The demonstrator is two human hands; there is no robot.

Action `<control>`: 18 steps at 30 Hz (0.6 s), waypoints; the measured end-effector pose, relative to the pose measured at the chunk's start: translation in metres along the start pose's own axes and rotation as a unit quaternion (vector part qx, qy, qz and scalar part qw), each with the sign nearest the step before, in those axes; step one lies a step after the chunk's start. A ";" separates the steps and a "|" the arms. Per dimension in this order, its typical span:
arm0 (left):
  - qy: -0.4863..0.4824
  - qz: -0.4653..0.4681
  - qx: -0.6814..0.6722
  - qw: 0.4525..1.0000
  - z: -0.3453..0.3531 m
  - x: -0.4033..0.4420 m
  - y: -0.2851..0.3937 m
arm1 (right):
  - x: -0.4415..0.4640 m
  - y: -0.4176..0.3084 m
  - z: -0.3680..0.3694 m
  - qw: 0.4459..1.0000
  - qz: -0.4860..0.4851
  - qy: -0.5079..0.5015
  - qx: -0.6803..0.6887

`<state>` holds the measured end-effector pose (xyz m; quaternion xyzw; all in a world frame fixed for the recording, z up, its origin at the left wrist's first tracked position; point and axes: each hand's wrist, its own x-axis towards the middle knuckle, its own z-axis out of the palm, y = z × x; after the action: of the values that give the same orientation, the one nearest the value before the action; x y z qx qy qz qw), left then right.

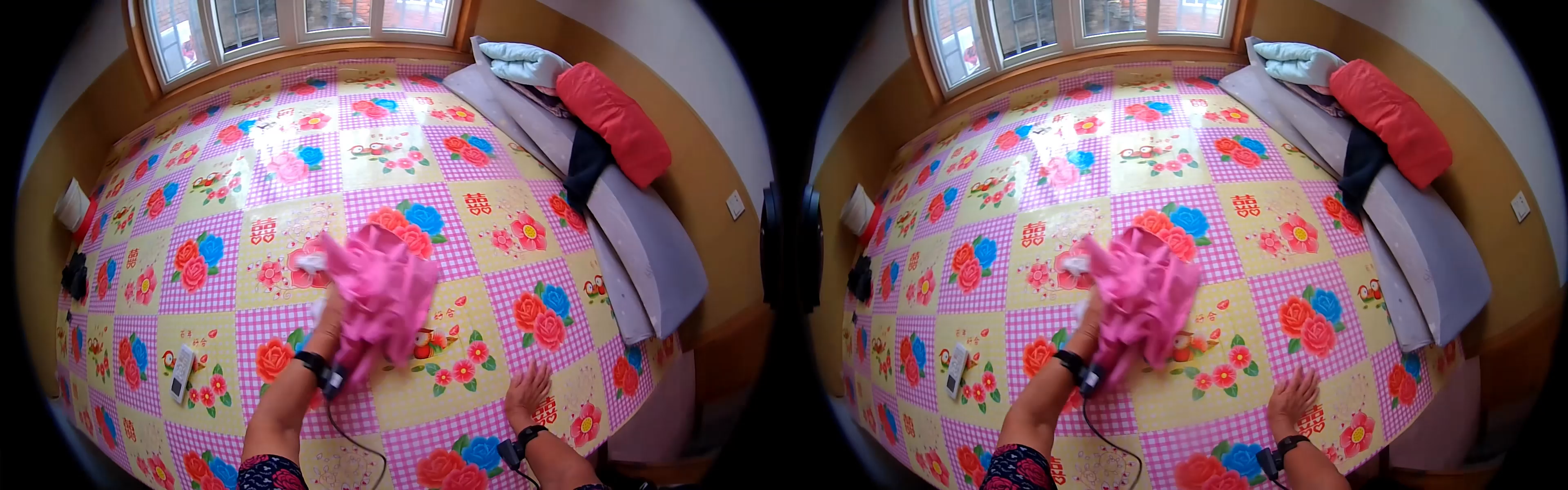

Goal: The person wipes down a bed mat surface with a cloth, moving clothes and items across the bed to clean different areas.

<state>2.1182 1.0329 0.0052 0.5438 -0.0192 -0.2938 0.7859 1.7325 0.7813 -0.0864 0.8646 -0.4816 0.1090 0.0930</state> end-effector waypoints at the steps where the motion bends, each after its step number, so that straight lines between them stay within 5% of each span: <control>1: -0.068 -0.034 0.020 0.997 0.033 -0.018 -0.005 | 0.000 0.002 0.003 1.000 -0.002 0.012 -0.009; 2: -0.221 0.057 0.244 0.943 0.026 -0.006 -0.028 | 0.000 0.003 0.006 1.000 -0.006 0.024 -0.016; 3: -0.305 0.268 0.527 0.747 0.020 0.005 -0.050 | -0.001 0.002 0.009 0.999 -0.012 0.034 -0.023; 4: -0.324 0.446 0.594 0.586 0.014 0.016 -0.071 | -0.001 0.001 0.009 1.000 -0.008 0.024 -0.013; 7: -0.123 0.483 0.564 0.658 -0.024 0.055 -0.079 | 0.001 -0.001 0.001 1.000 0.007 0.002 0.001; 9: 0.041 0.392 0.706 0.589 -0.066 0.081 -0.046 | 0.002 -0.003 -0.003 1.000 0.010 -0.005 0.000; 10: 0.109 0.440 0.658 0.601 -0.098 0.101 -0.032 | 0.003 -0.004 -0.003 1.000 0.012 -0.003 0.002; 13: 0.366 0.207 0.745 0.518 -0.126 0.113 -0.002 | 0.003 -0.006 -0.004 1.000 0.010 -0.004 -0.007; 16: 0.294 0.267 0.757 0.519 -0.164 0.204 -0.021 | 0.005 -0.010 -0.012 1.000 0.006 -0.011 -0.002; 17: 0.281 0.241 0.718 0.589 -0.146 0.227 -0.023 | 0.004 -0.011 -0.014 1.000 0.004 -0.017 0.002; 18: 0.279 0.234 0.717 0.595 -0.109 0.241 -0.024 | 0.004 -0.010 -0.015 1.000 0.002 -0.021 0.005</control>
<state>2.3448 1.0027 -0.1295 0.9642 -0.1302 0.1742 0.1520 1.7417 0.7868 -0.0715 0.8663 -0.4846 0.0932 0.0778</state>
